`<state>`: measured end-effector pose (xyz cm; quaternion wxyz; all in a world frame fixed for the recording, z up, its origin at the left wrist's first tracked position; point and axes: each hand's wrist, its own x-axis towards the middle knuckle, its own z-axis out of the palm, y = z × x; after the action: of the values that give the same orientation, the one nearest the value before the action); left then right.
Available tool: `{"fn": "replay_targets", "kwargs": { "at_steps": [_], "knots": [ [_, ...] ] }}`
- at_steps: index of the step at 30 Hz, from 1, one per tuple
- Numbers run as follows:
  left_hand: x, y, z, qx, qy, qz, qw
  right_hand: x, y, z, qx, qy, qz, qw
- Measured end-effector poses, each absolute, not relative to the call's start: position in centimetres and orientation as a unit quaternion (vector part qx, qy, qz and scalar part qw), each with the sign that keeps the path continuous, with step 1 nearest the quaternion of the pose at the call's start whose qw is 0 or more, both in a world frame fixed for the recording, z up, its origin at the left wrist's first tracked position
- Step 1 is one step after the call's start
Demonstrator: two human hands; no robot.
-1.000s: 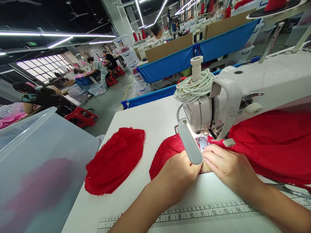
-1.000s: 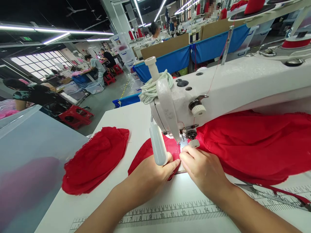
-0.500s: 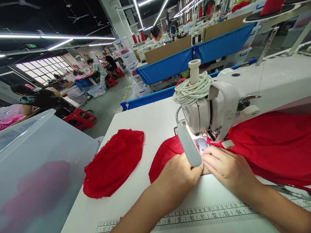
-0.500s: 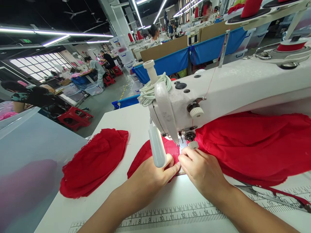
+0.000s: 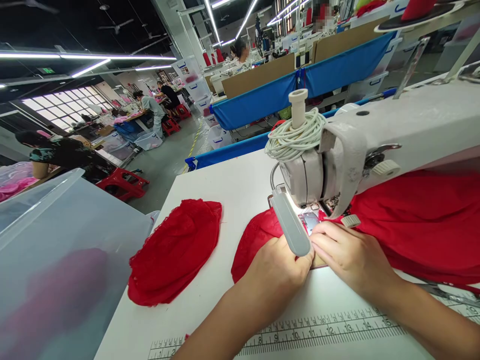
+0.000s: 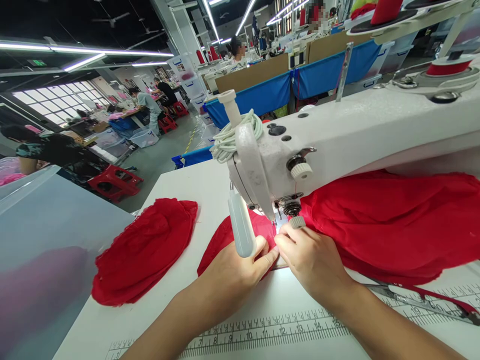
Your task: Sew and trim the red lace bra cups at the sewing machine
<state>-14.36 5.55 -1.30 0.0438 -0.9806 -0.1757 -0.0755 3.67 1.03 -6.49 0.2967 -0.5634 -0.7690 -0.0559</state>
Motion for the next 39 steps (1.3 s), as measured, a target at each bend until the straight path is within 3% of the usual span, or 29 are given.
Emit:
{"fn": "replay_targets", "kwargs": {
  "at_steps": [16, 25, 39],
  "knots": [
    [-14.39, 4.87, -0.82, -0.979, -0.205, -0.008, 0.001, 3.91, 1.74, -6.75, -0.601, -0.740, -0.048, 0.299],
    [-14.48, 4.97, -1.04, -0.979, -0.197, -0.026, 0.042, 3.96, 1.65, -6.88, -0.598, -0.743, -0.058, 0.296],
    [-14.47, 5.02, -0.64, -0.977, -0.211, 0.003, 0.024, 3.92, 1.47, -6.87, -0.605, -0.736, -0.053, 0.300]
  ]
}}
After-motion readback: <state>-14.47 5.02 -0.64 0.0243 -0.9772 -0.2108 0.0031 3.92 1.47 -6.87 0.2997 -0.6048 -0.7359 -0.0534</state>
